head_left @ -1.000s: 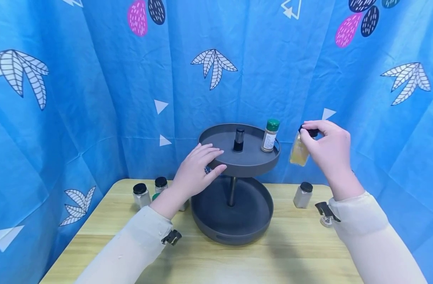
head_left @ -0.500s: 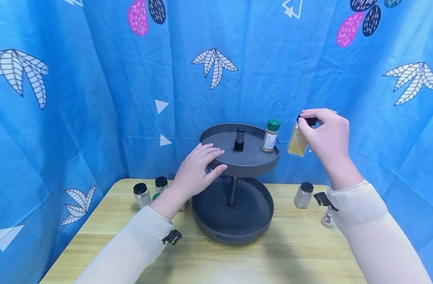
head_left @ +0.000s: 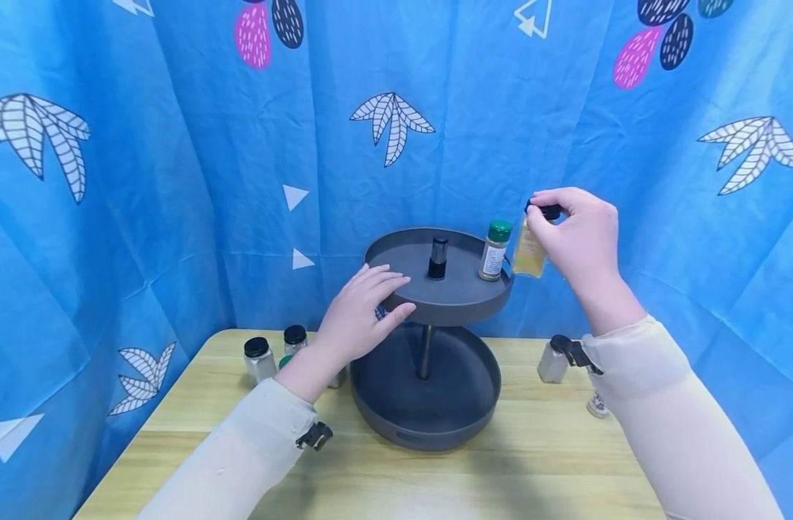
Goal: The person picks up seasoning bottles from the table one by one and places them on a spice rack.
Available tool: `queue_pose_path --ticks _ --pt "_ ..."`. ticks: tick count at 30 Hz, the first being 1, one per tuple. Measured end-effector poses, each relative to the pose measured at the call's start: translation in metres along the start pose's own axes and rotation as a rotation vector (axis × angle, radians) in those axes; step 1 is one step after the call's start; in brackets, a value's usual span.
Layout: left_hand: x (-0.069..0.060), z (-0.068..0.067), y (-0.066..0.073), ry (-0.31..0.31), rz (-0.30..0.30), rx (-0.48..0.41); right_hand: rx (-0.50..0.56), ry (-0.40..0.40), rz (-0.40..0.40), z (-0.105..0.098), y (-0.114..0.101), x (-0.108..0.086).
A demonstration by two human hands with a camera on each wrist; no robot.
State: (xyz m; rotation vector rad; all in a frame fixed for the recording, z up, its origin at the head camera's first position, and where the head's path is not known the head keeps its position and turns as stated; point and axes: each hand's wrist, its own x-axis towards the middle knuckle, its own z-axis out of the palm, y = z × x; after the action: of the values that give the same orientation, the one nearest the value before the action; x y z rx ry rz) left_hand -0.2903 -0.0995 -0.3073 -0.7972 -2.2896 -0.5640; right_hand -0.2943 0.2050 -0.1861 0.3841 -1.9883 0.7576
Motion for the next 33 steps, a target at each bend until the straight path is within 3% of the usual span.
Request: queue_pose_path --ticks 24,33 --pt "0.0 -0.001 0.0 0.013 0.017 -0.007 0.014 -0.051 -0.028 0.032 -0.011 -0.003" --pt "0.0 -0.003 0.001 0.0 0.005 -0.005 0.008 -0.101 0.013 0.037 -0.009 -0.01"
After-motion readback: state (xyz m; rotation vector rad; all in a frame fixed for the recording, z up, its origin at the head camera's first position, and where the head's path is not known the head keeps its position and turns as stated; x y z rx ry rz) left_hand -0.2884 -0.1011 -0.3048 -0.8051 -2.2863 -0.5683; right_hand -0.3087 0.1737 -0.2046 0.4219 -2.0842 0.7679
